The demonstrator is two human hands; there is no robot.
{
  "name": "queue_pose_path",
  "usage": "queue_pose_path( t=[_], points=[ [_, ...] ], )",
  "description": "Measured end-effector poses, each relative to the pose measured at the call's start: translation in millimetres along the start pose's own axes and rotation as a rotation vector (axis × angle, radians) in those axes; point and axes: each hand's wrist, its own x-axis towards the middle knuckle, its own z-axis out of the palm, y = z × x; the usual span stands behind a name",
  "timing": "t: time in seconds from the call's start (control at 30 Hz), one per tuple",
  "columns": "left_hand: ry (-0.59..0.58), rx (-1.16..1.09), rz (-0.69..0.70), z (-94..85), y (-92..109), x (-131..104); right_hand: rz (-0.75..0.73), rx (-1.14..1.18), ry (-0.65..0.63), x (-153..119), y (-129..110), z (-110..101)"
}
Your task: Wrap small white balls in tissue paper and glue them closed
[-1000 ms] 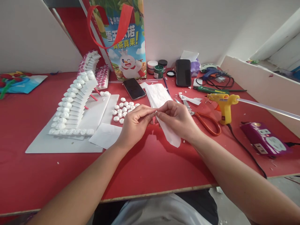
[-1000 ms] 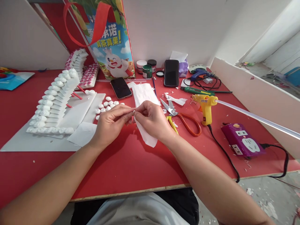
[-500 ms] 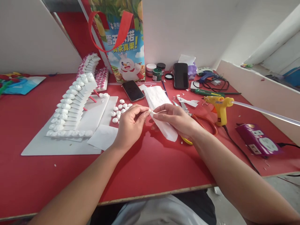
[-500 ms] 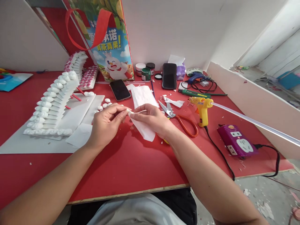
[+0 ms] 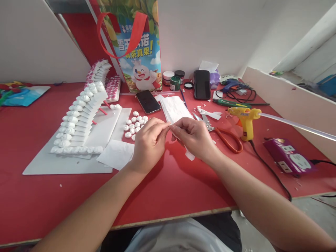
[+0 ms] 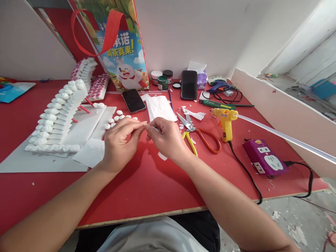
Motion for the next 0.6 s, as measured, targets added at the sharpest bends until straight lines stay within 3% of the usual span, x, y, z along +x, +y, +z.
queue_pose_path(
  t=[0.17,0.33,0.43,0.53,0.6],
  points=[
    [-0.021,0.023,0.085,3.7,2.5,-3.8,0.006,-0.007,0.024,0.6,4.5,-1.8],
    [-0.092,-0.198,-0.156,-0.3,3.1,0.8,-0.067,-0.191,0.004,0.6,4.4,-3.7],
    [-0.129,-0.202,-0.164,-3.0,0.9,2.8,-0.140,-0.313,0.002,0.4,3.4,-3.7],
    [-0.093,-0.170,-0.151,-4.2,1.3,4.2,-0.140,-0.257,-0.009,0.7,2.3,-3.5],
    [-0.069,-0.201,-0.229,-4.5,3.5,5.0,-0.091,-0.200,-0.014,0.9,2.0,-3.5]
  ],
)
